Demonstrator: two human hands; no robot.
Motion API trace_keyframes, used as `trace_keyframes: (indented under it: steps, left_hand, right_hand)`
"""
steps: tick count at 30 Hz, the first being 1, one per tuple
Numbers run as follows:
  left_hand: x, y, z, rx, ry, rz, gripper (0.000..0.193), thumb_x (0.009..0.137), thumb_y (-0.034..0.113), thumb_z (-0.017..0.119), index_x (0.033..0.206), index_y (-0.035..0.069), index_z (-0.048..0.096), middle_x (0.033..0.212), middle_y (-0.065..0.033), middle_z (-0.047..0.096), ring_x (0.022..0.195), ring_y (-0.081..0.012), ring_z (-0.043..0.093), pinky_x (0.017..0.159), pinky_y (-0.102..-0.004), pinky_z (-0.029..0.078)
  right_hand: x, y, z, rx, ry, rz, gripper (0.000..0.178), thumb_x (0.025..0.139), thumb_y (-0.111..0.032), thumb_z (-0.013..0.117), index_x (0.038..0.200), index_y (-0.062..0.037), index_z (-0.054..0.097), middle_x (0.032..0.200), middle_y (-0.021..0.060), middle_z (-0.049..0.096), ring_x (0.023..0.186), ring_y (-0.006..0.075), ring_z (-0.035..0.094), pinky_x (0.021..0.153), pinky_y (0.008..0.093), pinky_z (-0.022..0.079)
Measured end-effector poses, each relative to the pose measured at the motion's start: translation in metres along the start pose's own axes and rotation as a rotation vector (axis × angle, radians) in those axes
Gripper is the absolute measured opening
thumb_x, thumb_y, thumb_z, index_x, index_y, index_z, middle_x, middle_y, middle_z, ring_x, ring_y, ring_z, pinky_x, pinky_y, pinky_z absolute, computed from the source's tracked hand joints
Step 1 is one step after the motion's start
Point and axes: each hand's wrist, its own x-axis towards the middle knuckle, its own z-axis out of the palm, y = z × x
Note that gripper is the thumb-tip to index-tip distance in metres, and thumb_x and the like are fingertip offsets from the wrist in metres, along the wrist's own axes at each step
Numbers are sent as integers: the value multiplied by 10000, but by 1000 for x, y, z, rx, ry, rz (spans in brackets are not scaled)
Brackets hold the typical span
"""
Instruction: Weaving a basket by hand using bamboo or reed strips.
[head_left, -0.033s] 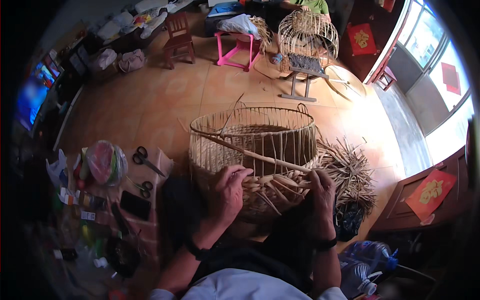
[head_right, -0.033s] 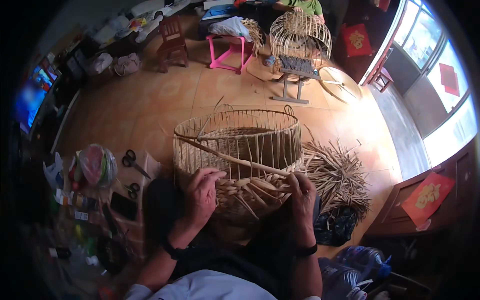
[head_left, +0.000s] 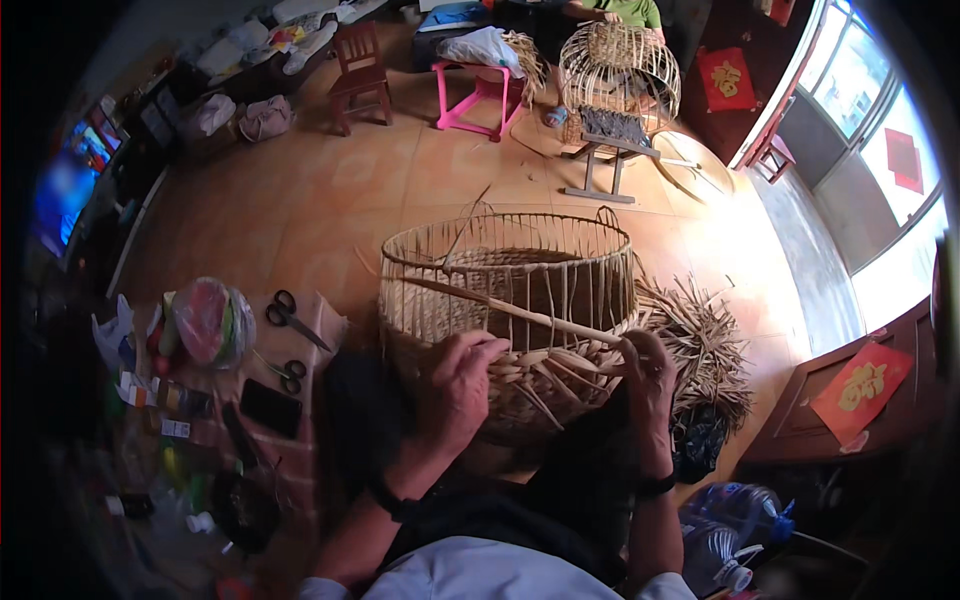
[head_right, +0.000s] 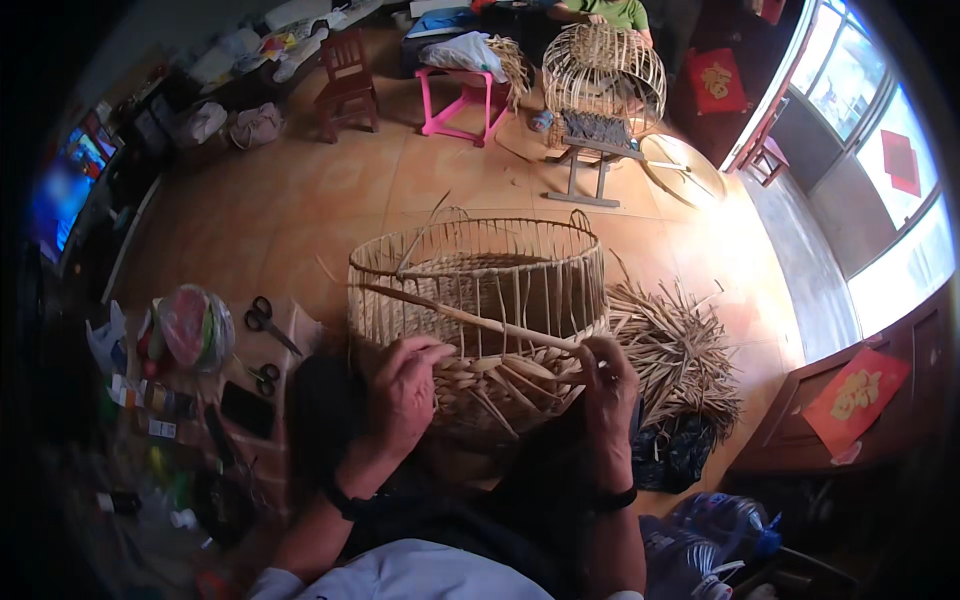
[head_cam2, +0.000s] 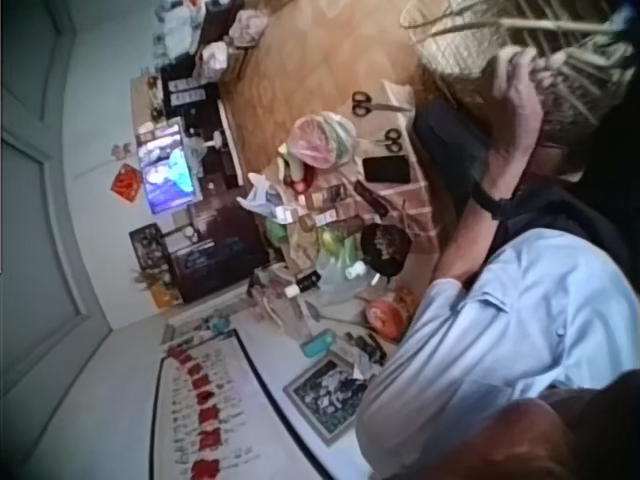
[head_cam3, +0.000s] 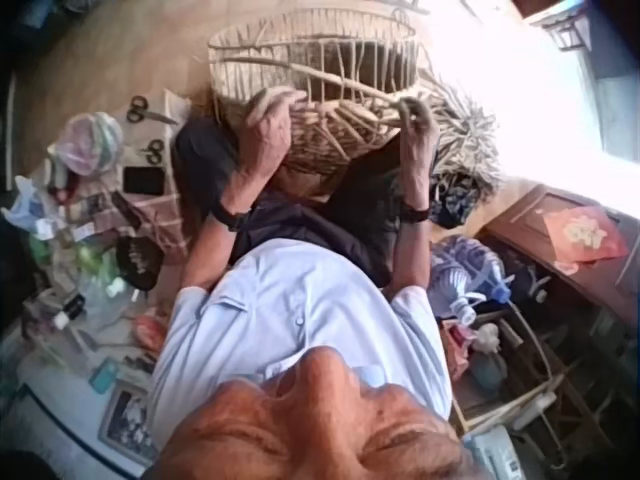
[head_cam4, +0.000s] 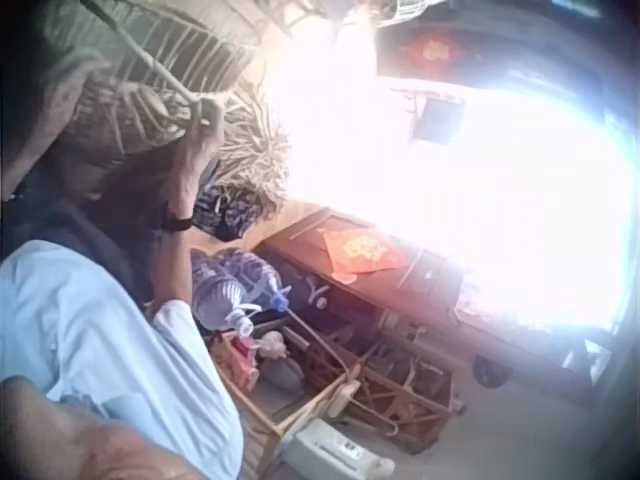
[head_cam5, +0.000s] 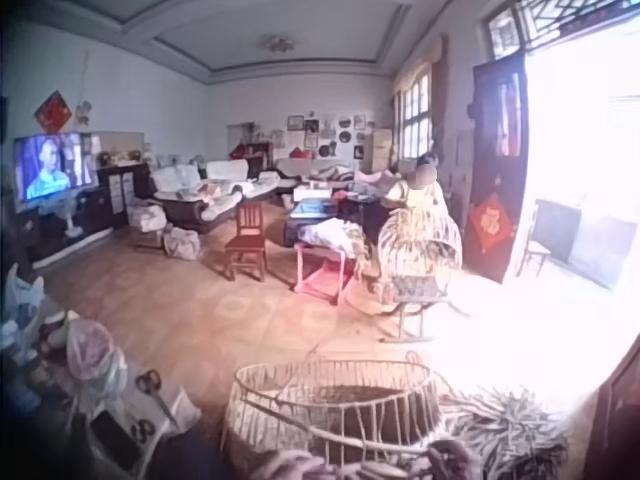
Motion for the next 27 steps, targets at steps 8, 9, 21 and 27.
trace_keyframes:
  steps: [8, 9, 21, 27]
  left_hand:
    - [13, -6, 36, 105, -123, 129, 366, 853, -54, 591, 1192, 50, 682, 1035, -110, 676, 992, -307, 655, 940, -407, 511]
    - [13, -8, 37, 111, -122, 124, 366, 853, -54, 591, 1192, 50, 682, 1035, -110, 676, 992, -307, 655, 940, -407, 511]
    - [18, -9, 46, -16, -151, 102, 333, 887, -67, 575, 1182, 41, 685, 1037, -150, 707, 939, -347, 687, 886, -404, 552]
    - [22, -4, 37, -321, -179, -199, 345, 887, -78, 584, 1194, 48, 678, 1054, -161, 708, 990, -351, 696, 854, -397, 565]
  right_hand:
    - [-3, -54, 37, -690, -254, -474, 156, 840, -116, 715, 964, -68, 632, 915, 119, 648, 909, 342, 639, 780, 435, 497]
    - [-6, -49, 33, -648, -223, -436, 102, 850, -93, 695, 923, -67, 629, 894, 113, 651, 866, 340, 647, 736, 433, 502]
    - [-33, 86, -98, 1217, 230, 417, 224, 1071, -203, 557, 1154, -3, 618, 1057, 130, 713, 1048, 274, 712, 835, 350, 644]
    - [-47, 65, -98, 1219, 355, 448, 221, 1062, -217, 580, 1098, -7, 639, 954, 99, 709, 926, 207, 707, 731, 301, 607]
